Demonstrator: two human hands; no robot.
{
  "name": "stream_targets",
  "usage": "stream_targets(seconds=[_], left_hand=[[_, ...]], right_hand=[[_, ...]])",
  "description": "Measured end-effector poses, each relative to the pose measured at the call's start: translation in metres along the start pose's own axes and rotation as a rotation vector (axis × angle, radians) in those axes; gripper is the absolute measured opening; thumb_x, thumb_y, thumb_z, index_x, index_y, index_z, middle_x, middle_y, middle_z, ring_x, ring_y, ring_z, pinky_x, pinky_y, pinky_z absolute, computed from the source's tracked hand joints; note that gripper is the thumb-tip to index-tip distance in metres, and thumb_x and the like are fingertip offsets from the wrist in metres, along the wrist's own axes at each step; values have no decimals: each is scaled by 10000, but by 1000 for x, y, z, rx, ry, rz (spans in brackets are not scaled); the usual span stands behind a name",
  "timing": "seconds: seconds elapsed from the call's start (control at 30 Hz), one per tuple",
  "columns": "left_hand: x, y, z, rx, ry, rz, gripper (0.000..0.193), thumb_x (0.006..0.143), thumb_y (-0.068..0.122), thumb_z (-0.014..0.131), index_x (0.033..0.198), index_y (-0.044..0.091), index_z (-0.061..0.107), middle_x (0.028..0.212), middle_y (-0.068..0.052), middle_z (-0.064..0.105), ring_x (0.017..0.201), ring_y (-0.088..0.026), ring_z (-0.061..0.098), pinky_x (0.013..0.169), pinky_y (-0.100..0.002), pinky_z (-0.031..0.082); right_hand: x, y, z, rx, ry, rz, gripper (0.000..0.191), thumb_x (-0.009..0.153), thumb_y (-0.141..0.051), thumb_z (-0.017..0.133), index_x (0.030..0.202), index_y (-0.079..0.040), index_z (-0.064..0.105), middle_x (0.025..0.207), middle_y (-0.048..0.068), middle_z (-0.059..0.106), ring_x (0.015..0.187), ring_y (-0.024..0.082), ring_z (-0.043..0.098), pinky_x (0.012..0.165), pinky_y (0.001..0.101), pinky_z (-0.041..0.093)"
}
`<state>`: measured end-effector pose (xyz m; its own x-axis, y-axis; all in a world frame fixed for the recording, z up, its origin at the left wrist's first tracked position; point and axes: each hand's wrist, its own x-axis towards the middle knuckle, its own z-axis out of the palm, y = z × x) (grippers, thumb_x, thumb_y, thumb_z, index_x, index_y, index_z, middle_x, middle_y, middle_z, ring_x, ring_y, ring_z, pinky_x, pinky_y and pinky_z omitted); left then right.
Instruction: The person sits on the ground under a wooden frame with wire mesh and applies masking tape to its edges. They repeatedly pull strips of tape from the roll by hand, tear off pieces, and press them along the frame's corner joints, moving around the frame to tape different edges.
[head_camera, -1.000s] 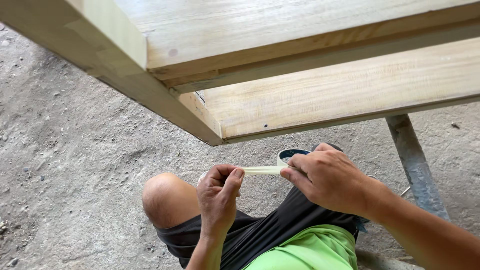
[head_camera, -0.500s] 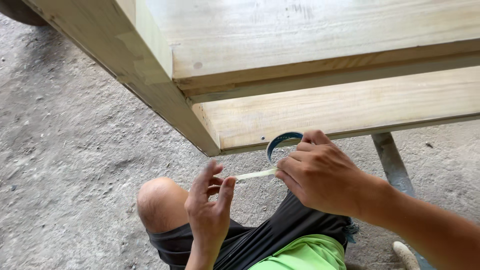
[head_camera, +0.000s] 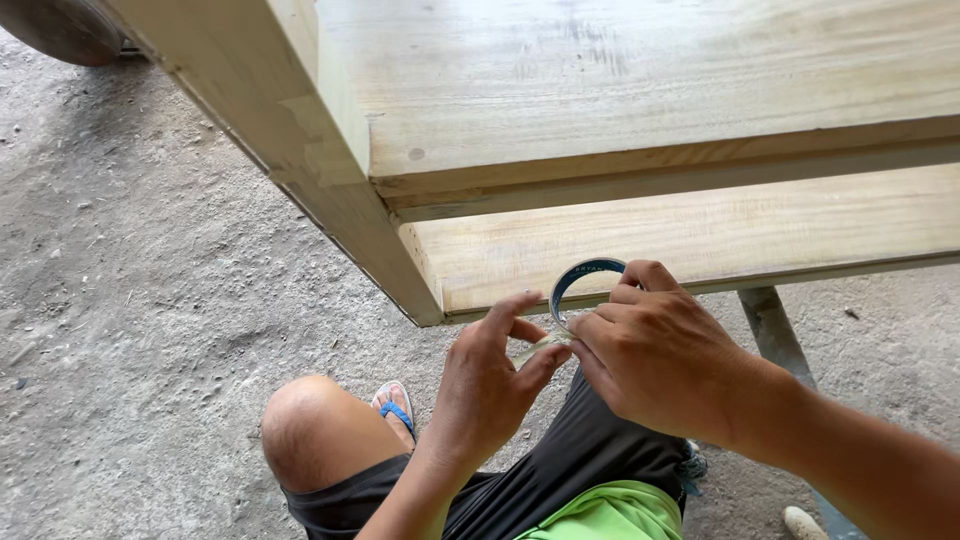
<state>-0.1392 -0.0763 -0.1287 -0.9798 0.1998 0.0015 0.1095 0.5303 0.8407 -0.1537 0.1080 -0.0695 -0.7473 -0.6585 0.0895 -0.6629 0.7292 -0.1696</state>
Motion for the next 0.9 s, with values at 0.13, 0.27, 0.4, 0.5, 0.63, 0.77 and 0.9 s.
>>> stream_targets(seconds=[0.13,0.27,0.4,0.5,0.63,0.77,0.9], left_hand=[[-1,-7,5,14,92,174,202,892,265,793,983,85,792,854,-56,779,822,-218,725,827,-367,541],[-5,-11,8,46,65,228,207,881,287,771,979,106,799,822,-51,774,790,-199,712,872,-354,500],[-11,-21,11,56,-2,219,213,879,314,778,978,128,806,828,-23,773,827,-179,700,909,-344,471],[-18,-37,22,124,107,395,158,880,293,770,907,142,804,985,-63,756,1032,-235,642,941,-382,446],[-21,-67,45,-140,-122,84,173,903,302,749,889,146,823,1007,-15,769,1056,-187,655,934,-351,528],[-27,-90,64,-159,32,-44,233,954,306,710,859,116,808,1103,-41,745,1123,-200,655,980,-342,545],[-21,-100,59,-515,37,-175,260,943,303,700,916,60,789,1286,-68,673,1209,-232,626,1003,-365,538]], right_hand=[[-5,3,6,21,33,-32,116,842,-155,710,819,-47,743,617,121,674,580,276,648,899,443,435],[-14,8,20,38,55,-43,135,854,-163,720,861,-31,750,606,108,679,571,249,648,876,437,438],[-28,17,42,82,109,-36,126,857,-180,733,840,-57,755,623,99,692,591,237,652,873,424,445],[-39,18,61,145,145,-55,139,849,-187,750,778,-69,752,624,81,708,579,211,644,887,426,441],[-55,2,83,-84,404,-276,182,851,-188,725,881,-9,726,690,69,700,670,216,652,927,428,457],[-86,5,87,125,429,-270,89,887,-148,741,879,-60,730,632,37,653,615,188,627,924,472,487],[-98,67,80,-159,461,-168,146,841,-102,646,918,-16,735,674,125,688,684,298,699,973,523,473]])
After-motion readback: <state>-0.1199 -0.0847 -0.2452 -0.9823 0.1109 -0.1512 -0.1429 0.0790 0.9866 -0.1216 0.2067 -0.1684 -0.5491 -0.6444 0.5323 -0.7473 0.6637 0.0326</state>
